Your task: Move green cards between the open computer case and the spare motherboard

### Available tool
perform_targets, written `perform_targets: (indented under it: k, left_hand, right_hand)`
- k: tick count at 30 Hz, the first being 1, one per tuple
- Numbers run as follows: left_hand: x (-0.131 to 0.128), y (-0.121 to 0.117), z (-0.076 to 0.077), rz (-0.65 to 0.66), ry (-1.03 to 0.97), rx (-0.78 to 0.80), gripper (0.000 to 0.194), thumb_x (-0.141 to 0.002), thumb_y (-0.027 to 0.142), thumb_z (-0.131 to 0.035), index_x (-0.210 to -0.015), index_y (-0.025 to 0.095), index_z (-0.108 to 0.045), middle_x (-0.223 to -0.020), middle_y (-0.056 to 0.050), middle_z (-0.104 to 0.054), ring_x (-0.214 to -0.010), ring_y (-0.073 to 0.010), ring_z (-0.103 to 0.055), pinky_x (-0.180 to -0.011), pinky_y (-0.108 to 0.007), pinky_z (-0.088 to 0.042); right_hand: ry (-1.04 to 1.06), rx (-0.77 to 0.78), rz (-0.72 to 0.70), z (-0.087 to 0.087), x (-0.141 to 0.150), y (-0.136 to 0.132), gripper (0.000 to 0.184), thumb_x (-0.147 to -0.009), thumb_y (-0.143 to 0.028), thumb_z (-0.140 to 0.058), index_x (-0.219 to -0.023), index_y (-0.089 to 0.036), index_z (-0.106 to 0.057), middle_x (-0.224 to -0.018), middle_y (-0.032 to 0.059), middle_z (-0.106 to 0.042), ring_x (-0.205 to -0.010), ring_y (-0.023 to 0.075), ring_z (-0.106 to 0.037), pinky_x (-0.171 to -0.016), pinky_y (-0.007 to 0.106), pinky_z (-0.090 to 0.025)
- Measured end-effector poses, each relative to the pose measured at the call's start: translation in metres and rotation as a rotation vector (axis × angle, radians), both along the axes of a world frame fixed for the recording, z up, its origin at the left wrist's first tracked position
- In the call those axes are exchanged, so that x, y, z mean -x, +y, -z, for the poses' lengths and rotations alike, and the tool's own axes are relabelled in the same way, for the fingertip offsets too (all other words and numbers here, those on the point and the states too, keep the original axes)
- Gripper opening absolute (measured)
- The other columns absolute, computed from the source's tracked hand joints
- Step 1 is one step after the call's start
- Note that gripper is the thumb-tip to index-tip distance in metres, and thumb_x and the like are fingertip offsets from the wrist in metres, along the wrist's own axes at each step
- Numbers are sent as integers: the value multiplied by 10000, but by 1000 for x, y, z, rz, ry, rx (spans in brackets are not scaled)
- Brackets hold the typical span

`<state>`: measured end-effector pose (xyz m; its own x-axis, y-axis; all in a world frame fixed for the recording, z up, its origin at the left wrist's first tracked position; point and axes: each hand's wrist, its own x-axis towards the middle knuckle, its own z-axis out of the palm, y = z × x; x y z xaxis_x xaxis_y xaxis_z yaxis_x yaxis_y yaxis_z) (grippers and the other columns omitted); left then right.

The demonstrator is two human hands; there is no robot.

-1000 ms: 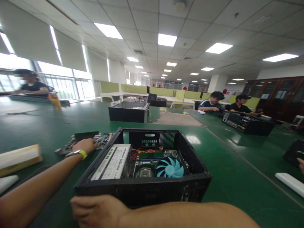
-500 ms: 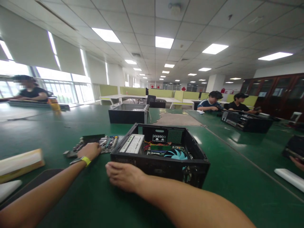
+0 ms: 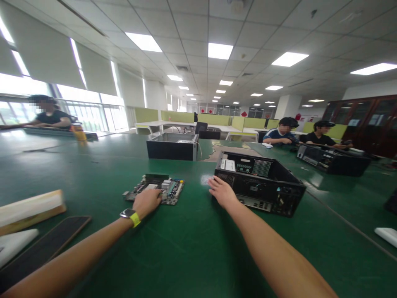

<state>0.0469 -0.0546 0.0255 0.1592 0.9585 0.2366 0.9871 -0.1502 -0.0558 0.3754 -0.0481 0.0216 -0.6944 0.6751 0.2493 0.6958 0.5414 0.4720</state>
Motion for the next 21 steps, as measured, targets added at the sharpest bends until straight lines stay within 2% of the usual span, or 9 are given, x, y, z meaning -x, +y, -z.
perform_targets:
  k: [8, 14, 18, 21]
  left_hand:
    - [-89, -73, -2, 349, 91, 111, 213, -827, 118, -421, -918, 122, -614, -843, -131, -676, -789, -247, -652, -679, -345, -492]
    - [-143, -135, 8, 575, 143, 38, 261, -839, 58, -404, -1000, 74, -608, -814, -156, -670, -714, -252, -657, -552, -343, -526]
    - [-166, -165, 22, 679, 172, -54, 321, -856, 127, -442, -1134, 37, -575, -858, -231, -665, -776, -311, -666, -532, -363, -529]
    - [-178, -176, 27, 726, 183, -97, 362, -866, 170, -445, -1179, 24, -552, -901, -275, -654, -811, -351, -659, -519, -381, -521]
  right_hand:
    - [-59, 2, 422, 8, -100, -10, 525, -589, -106, -554, -1094, -199, -660, -1410, 79, -386, -1351, 231, -246, -1142, 408, 34]
    - [-148, 6, 674, 16, -175, -34, 547, -627, -136, -525, -1162, -197, -621, -1440, 92, -323, -1366, 225, -201, -1119, 432, 78]
    - [-181, 17, 742, 18, -195, -41, 554, -642, -150, -515, -1184, -226, -602, -1461, 68, -283, -1377, 216, -159, -1106, 443, 105]
    - [-133, 37, 792, 16, -184, -39, 519, -665, -163, -525, -1176, -197, -608, -1451, 103, -310, -1374, 244, -165, -1099, 455, 109]
